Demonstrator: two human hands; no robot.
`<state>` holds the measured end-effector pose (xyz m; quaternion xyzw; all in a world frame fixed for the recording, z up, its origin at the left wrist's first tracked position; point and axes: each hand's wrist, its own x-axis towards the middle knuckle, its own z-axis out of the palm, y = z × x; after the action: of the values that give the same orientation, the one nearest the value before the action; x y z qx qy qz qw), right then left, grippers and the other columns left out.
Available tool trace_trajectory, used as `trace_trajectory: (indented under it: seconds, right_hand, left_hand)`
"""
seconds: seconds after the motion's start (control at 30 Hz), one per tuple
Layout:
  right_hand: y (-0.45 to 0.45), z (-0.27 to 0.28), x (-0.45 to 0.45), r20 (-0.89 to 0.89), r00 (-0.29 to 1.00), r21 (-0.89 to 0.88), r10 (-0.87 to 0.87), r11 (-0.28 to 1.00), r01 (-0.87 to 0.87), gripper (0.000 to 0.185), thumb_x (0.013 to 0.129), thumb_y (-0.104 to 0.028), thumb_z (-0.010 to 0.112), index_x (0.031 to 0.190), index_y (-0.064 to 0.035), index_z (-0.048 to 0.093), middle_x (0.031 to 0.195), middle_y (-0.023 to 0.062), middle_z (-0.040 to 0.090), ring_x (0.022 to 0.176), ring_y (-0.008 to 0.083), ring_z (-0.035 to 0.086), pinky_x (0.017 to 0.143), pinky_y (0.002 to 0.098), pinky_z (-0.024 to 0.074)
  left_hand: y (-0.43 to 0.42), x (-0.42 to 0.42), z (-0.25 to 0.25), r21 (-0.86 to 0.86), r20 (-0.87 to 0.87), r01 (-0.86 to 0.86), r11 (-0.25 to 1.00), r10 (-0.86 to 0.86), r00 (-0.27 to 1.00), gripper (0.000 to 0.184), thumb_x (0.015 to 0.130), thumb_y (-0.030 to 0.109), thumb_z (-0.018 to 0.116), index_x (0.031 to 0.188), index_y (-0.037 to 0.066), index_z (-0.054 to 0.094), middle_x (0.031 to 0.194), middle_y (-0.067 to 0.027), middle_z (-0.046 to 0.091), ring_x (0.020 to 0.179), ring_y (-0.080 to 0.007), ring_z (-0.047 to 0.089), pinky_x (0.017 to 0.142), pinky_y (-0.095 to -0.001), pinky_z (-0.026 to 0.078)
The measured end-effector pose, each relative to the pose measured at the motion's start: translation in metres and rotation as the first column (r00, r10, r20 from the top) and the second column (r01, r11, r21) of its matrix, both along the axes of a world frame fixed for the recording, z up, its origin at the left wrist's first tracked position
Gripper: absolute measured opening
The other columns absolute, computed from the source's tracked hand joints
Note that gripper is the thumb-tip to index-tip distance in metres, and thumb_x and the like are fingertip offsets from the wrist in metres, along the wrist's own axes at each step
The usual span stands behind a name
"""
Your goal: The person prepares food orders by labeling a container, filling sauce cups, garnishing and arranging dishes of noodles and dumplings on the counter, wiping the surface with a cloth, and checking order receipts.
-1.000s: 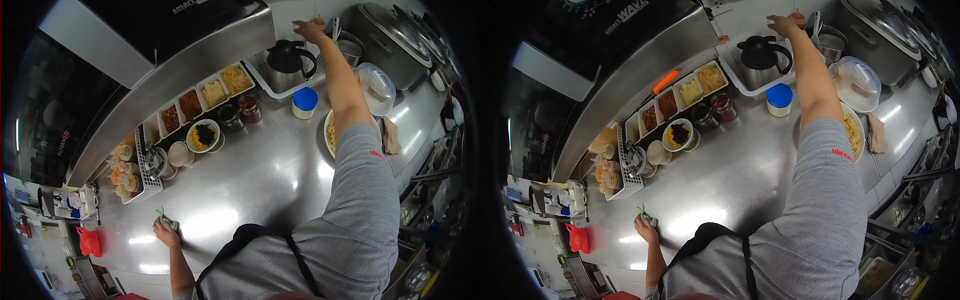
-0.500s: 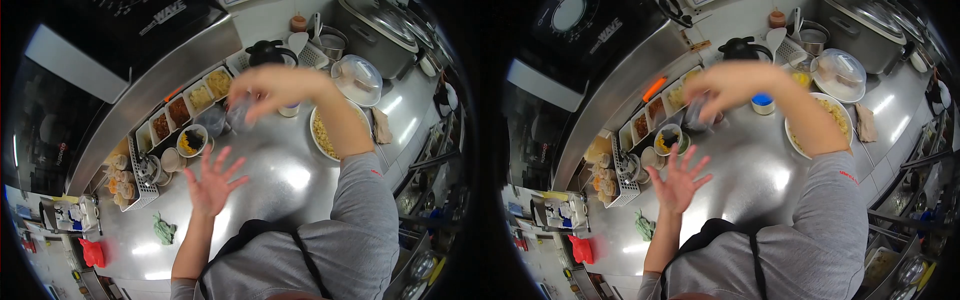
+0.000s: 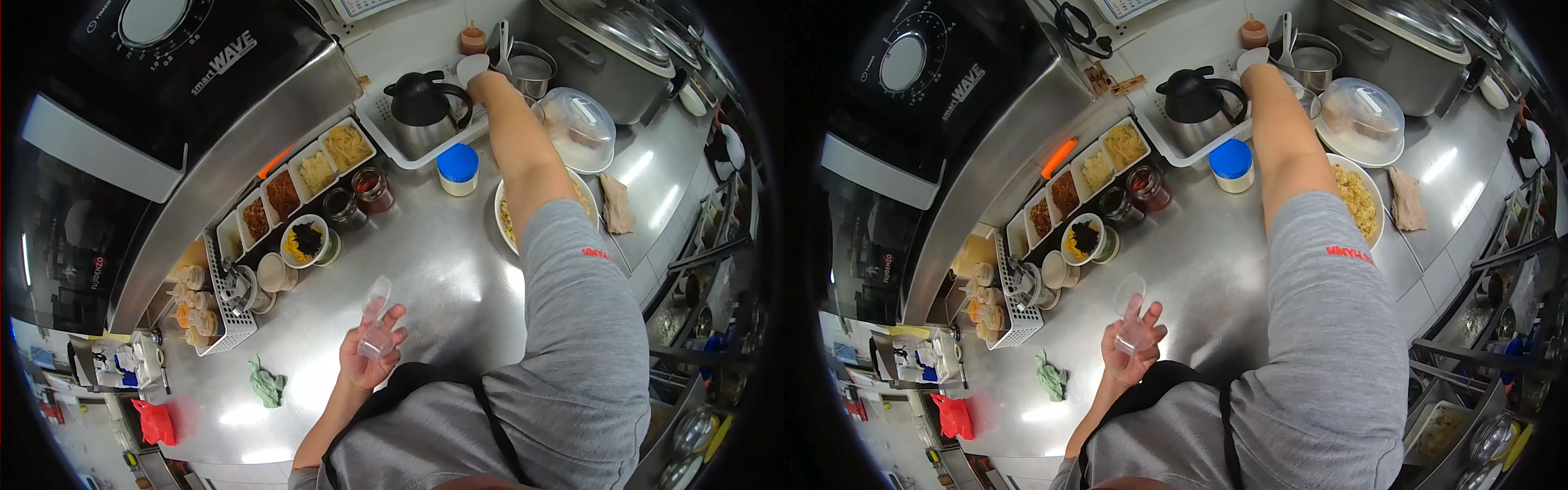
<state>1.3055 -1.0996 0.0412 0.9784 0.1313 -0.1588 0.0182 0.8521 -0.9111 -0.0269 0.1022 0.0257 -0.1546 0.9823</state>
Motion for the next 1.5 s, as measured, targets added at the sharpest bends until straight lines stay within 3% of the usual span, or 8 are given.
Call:
trace_trajectory:
  seconds: [0.3, 0.5, 0.87, 1.1, 1.23, 1.3, 1.43, 1.5]
  right_hand:
    - [-0.023, -0.052, 0.065, -0.338, 0.940, 0.607, 0.046, 0.774, 0.181, 0.033, 0.080, -0.030, 0.056, 0.107, -0.0105, 0.061, 0.101, 0.0065, 0.063, 0.095, 0.0194, 0.059, 0.080, 0.0507, 0.0458]
    - [-0.047, -0.030, 0.056, 0.272, 0.955, 0.795, -0.119, 0.586, -0.154, 0.039, 0.062, -0.018, 0.071, 0.097, -0.0027, 0.063, 0.089, 0.0111, 0.065, 0.081, 0.0225, 0.063, 0.071, 0.0325, 0.0498]
    - [-0.106, 0.042, 0.064, 0.390, 0.912, 0.119, 0.123, 0.976, -0.182, 0.028, 0.051, 0.001, 0.066, 0.078, -0.0069, 0.067, 0.075, 0.0096, 0.065, 0.074, 0.0225, 0.063, 0.066, 0.0333, 0.0502]
    - [-0.079, -0.025, 0.078, 0.467, 0.830, 0.232, -0.304, 0.948, 0.216, 0.025, 0.074, -0.008, 0.055, 0.094, -0.0145, 0.067, 0.102, 0.0135, 0.062, 0.101, 0.0260, 0.058, 0.086, 0.0360, 0.0449]
    - [-0.066, 0.000, 0.009, 0.673, 0.728, 0.196, -0.128, 0.981, -0.008, 0.027, 0.080, -0.020, 0.058, 0.106, -0.0133, 0.061, 0.115, 0.0118, 0.055, 0.115, 0.0248, 0.046, 0.098, 0.0418, 0.0340]
    - [-0.058, 0.012, -0.025, 0.890, 0.427, 0.380, -0.159, 0.775, -0.505, 0.024, 0.079, -0.021, 0.059, 0.101, -0.0112, 0.062, 0.110, 0.0142, 0.056, 0.104, 0.0255, 0.053, 0.089, 0.0390, 0.0395]
    - [-0.031, -0.004, -0.139, 0.502, 0.863, 0.791, -0.061, 0.434, -0.430, 0.023, 0.077, -0.022, 0.063, 0.094, -0.0063, 0.063, 0.103, 0.0160, 0.056, 0.091, 0.0321, 0.055, 0.076, 0.0367, 0.0425]
    - [-0.023, -0.036, -0.154, 0.438, 0.897, 0.634, 0.067, 0.684, -0.361, 0.032, 0.074, -0.026, 0.066, 0.099, -0.0069, 0.062, 0.108, 0.0154, 0.055, 0.095, 0.0336, 0.054, 0.079, 0.0344, 0.0432]
  left_hand:
    - [0.017, -0.045, -0.032, 0.117, -0.210, -0.121, 0.986, 0.144, 0.967, 0.040, 0.086, 0.023, 0.048, 0.125, 0.015, 0.042, 0.124, -0.0116, 0.045, 0.095, -0.0248, 0.052, 0.060, -0.0271, 0.049]
    - [0.022, -0.051, -0.033, 0.130, -0.225, -0.155, 0.979, 0.181, 0.957, 0.039, 0.087, 0.024, 0.048, 0.124, 0.015, 0.042, 0.122, -0.0103, 0.047, 0.097, -0.0242, 0.053, 0.061, -0.0274, 0.049]
    - [0.022, -0.048, -0.032, 0.153, -0.291, -0.166, 0.974, 0.205, 0.935, 0.037, 0.088, 0.026, 0.045, 0.123, 0.014, 0.042, 0.120, -0.0111, 0.048, 0.097, -0.0254, 0.055, 0.060, -0.0297, 0.051]
    - [0.021, -0.058, -0.030, 0.154, -0.257, -0.197, 0.968, 0.232, 0.938, 0.047, 0.084, 0.028, 0.051, 0.127, 0.014, 0.038, 0.127, -0.0127, 0.042, 0.107, -0.0276, 0.050, 0.070, -0.0339, 0.053]
    - [0.024, -0.069, -0.025, 0.254, -0.250, -0.284, 0.925, 0.346, 0.904, 0.057, 0.081, 0.022, 0.056, 0.131, 0.015, 0.032, 0.131, -0.0133, 0.036, 0.116, -0.0285, 0.043, 0.087, -0.0370, 0.048]
    - [0.026, -0.072, -0.022, 0.197, -0.234, -0.326, 0.925, 0.367, 0.900, 0.061, 0.078, 0.012, 0.058, 0.132, 0.014, 0.030, 0.131, -0.0130, 0.037, 0.117, -0.0289, 0.042, 0.093, -0.0384, 0.044]
    - [0.031, -0.081, -0.016, 0.300, -0.206, -0.340, 0.891, 0.408, 0.889, 0.060, 0.075, -0.002, 0.056, 0.129, 0.010, 0.032, 0.130, -0.0114, 0.038, 0.121, -0.0293, 0.039, 0.097, -0.0404, 0.041]
    - [0.034, -0.086, -0.011, 0.444, -0.116, -0.355, 0.823, 0.445, 0.888, 0.061, 0.075, -0.001, 0.054, 0.131, 0.010, 0.033, 0.130, -0.0111, 0.040, 0.119, -0.0286, 0.041, 0.096, -0.0394, 0.041]
